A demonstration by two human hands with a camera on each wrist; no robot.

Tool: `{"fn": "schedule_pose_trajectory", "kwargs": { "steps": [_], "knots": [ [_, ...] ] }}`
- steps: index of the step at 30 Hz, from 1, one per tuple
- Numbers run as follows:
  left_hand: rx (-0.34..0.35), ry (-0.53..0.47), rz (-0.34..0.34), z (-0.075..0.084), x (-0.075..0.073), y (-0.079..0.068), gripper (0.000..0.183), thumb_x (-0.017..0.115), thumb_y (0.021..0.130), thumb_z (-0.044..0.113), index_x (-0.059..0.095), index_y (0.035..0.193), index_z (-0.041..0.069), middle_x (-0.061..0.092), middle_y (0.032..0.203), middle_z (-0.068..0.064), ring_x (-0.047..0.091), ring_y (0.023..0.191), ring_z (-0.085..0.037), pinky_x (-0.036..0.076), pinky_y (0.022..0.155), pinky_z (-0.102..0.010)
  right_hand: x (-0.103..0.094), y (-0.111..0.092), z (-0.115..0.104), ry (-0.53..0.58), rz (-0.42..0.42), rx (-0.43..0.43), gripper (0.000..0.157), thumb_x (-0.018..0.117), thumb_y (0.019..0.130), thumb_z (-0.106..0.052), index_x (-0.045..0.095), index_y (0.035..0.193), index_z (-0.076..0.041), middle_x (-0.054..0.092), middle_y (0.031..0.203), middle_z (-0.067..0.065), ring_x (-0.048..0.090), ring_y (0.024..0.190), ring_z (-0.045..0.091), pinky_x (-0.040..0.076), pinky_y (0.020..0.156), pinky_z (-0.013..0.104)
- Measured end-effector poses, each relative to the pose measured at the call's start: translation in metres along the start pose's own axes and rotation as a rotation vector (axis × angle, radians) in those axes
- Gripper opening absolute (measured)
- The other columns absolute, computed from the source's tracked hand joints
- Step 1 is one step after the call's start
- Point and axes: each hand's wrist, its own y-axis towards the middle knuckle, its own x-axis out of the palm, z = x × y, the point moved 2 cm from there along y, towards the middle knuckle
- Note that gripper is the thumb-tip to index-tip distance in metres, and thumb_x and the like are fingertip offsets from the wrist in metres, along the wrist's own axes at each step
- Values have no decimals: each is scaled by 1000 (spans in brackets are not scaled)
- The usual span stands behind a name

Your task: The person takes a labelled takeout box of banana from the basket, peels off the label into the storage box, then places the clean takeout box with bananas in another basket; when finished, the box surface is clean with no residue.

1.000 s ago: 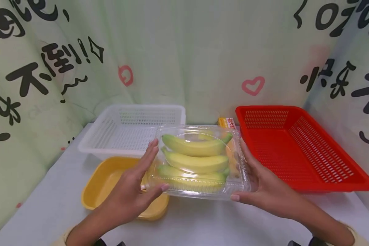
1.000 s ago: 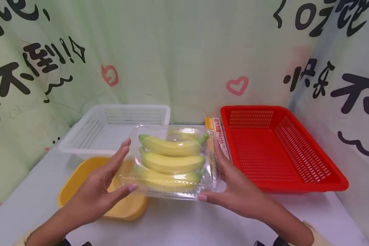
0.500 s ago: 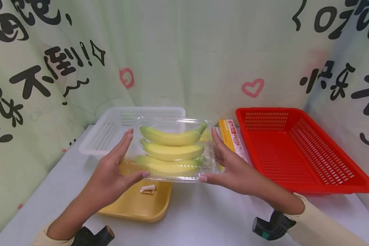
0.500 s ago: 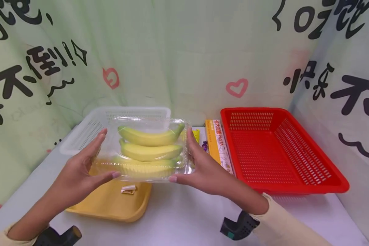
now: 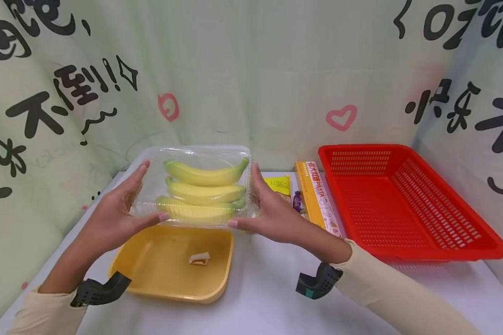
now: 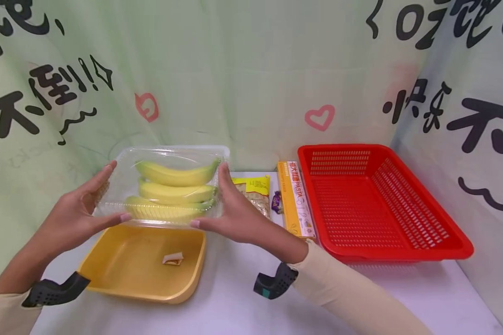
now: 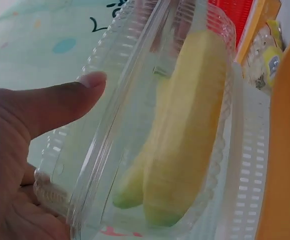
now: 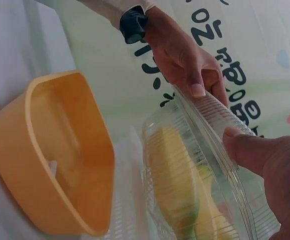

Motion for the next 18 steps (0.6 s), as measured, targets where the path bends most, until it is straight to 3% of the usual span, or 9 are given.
{"fn": "schedule_pose_trajectory", "kwargs": {
  "steps": [6,7,13,18],
  "knots": [
    [-76,47,37,-12,-6,6,115,88,73,28,12,156,9,16,160,-13,21,143,-37,32,103,-59,6,23,-7,-38,-45,13,122,83,79,-28,-10,156,-16,-10,162,-3,1,146,12,31,110,39],
    [-86,55,36,-14,-7,7,116,88,73,28,11,156,8,16,160,-14,22,142,-40,32,102,-61,7,27,-7,-37,-52,23,122,83,79,-27,-11,155,-15,-11,162,-3,3,146,12,30,110,38],
    [-129,72,13,-33,-16,18,121,88,72,30,5,155,4,8,160,-18,17,142,-43,28,104,-63,16,51,0,-82,-93,51,122,81,80,-33,-14,154,-11,-17,160,0,4,146,16,24,113,34],
    [-158,79,-19,-48,-19,33,122,87,73,32,1,155,5,5,160,-18,15,143,-42,27,106,-62,19,69,6,-138,-79,25,121,80,81,-35,-13,154,-8,-16,160,4,-5,145,13,14,116,35]
  ]
}}
